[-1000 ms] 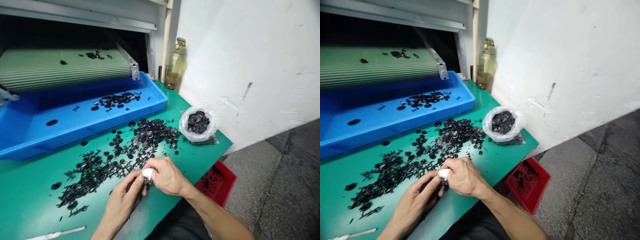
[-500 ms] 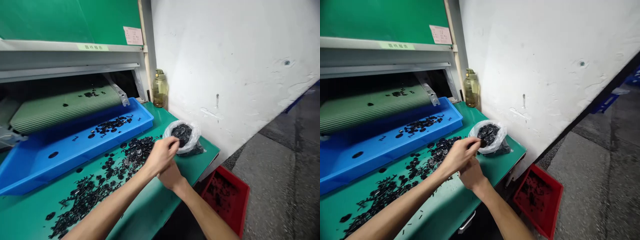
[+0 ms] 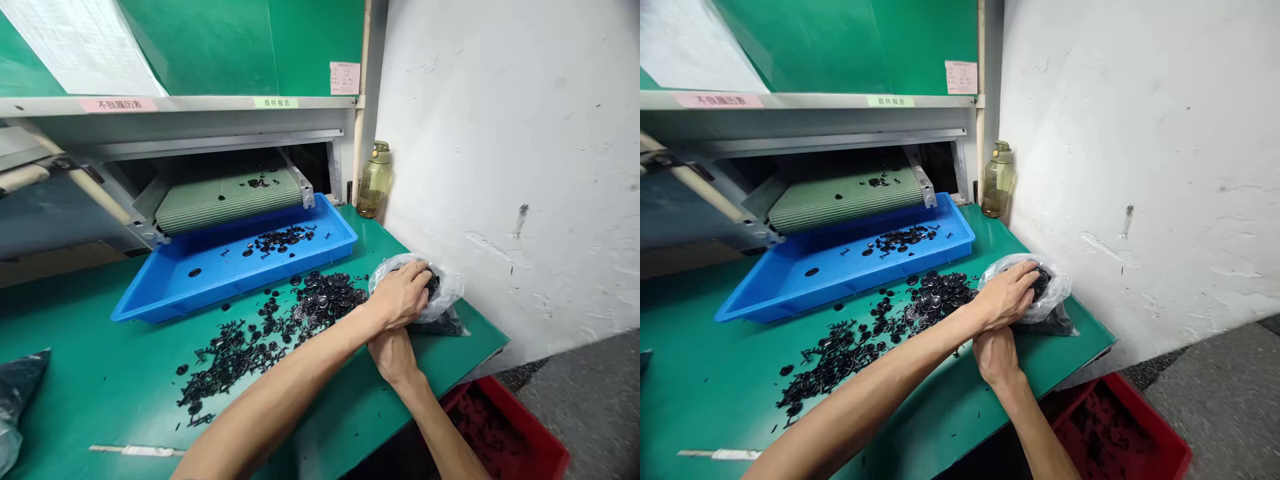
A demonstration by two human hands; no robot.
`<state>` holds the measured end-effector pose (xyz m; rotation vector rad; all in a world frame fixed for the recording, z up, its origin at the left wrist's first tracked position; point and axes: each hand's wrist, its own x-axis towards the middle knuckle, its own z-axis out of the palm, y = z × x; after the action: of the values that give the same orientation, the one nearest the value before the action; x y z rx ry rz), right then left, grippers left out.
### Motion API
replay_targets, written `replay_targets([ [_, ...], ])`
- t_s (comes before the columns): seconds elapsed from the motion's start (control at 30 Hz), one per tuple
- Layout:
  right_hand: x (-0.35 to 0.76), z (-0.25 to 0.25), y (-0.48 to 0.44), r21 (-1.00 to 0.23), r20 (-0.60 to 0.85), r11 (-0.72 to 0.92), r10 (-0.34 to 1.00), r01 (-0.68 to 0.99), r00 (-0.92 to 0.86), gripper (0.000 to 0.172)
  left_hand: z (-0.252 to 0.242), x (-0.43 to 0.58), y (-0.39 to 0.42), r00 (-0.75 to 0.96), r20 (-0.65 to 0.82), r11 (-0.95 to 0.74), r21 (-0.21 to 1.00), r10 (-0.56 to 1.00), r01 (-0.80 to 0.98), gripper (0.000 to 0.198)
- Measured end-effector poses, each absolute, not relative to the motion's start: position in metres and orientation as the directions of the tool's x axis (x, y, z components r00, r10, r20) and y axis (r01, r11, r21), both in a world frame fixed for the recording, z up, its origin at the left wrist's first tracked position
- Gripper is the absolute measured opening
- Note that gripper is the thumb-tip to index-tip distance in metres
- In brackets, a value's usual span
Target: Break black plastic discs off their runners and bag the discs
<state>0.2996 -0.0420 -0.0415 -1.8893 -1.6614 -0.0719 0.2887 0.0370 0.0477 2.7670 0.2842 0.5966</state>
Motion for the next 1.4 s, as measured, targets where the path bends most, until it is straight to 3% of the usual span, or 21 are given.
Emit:
replay_targets([
  [0.13, 0.299, -0.035, -0.029, -0.337, 0.357, -0.107, 0.905, 0.935, 0.232, 0.035, 0.047, 0.249, 0.041, 0.889, 0.422, -0.954, 0.295, 0.176, 0.049, 0.030],
  [0.27, 0.293, -0.009, -0.014, -0.272, 0.278, -0.146, 0.934, 0.951, 0.223, 0.034, 0.031, 0.192, 0.061, 0.805, 0.463, -0.916, 0.325, 0.371, 0.235, 0.038],
  [0.37, 0.289, 0.008, 0.004, -0.214, 0.191, -0.206, 0.950, 0.955, 0.248, 0.034, 0.010, 0.160, 0.081, 0.778, 0.410, -0.874, 0.318, 0.476, 0.367, 0.035],
  [0.5, 0.293, 0.019, 0.017, -0.188, 0.061, -0.196, 0.976, 0.962, 0.211, 0.026, -0.012, 0.136, 0.096, 0.832, 0.287, -0.870, 0.295, 0.474, 0.394, 0.038],
  [0.63, 0.301, 0.021, 0.002, -0.259, 0.025, -0.127, 0.990, 0.957, 0.138, 0.030, -0.010, 0.118, 0.096, 0.896, 0.210, -0.899, 0.297, 0.391, 0.323, 0.046],
  [0.77, 0.303, 0.016, -0.015, -0.383, 0.076, -0.089, 0.989, 0.919, 0.127, 0.028, 0.004, 0.105, 0.075, 0.906, 0.252, -0.920, 0.287, 0.340, 0.266, 0.043],
  [0.87, 0.305, 0.010, -0.019, -0.484, 0.140, -0.082, 0.976, 0.871, 0.169, 0.025, 0.005, 0.098, 0.049, 0.944, 0.283, -0.961, 0.260, 0.171, 0.096, 0.036],
  [0.97, 0.308, 0.002, -0.020, -0.574, 0.185, -0.080, 0.957, 0.815, 0.224, 0.035, -0.002, 0.087, 0.033, 0.961, 0.272, -0.968, 0.248, 0.051, -0.019, 0.030],
  [1.07, 0.310, -0.005, -0.023, -0.646, 0.220, -0.024, 0.951, 0.763, 0.216, 0.046, -0.007, 0.068, 0.035, 0.972, 0.209, -0.965, 0.257, 0.106, 0.050, 0.030],
  [1.27, 0.301, -0.012, -0.027, -0.732, 0.268, 0.075, 0.945, 0.677, 0.186, 0.041, 0.002, 0.023, 0.051, 0.976, 0.147, -0.979, 0.149, 0.160, 0.138, 0.034],
  [1.4, 0.300, -0.014, -0.026, -0.756, 0.323, 0.139, 0.929, 0.640, 0.179, 0.032, 0.000, 0.015, 0.046, 0.940, 0.299, -0.985, 0.111, 0.163, 0.136, 0.038],
])
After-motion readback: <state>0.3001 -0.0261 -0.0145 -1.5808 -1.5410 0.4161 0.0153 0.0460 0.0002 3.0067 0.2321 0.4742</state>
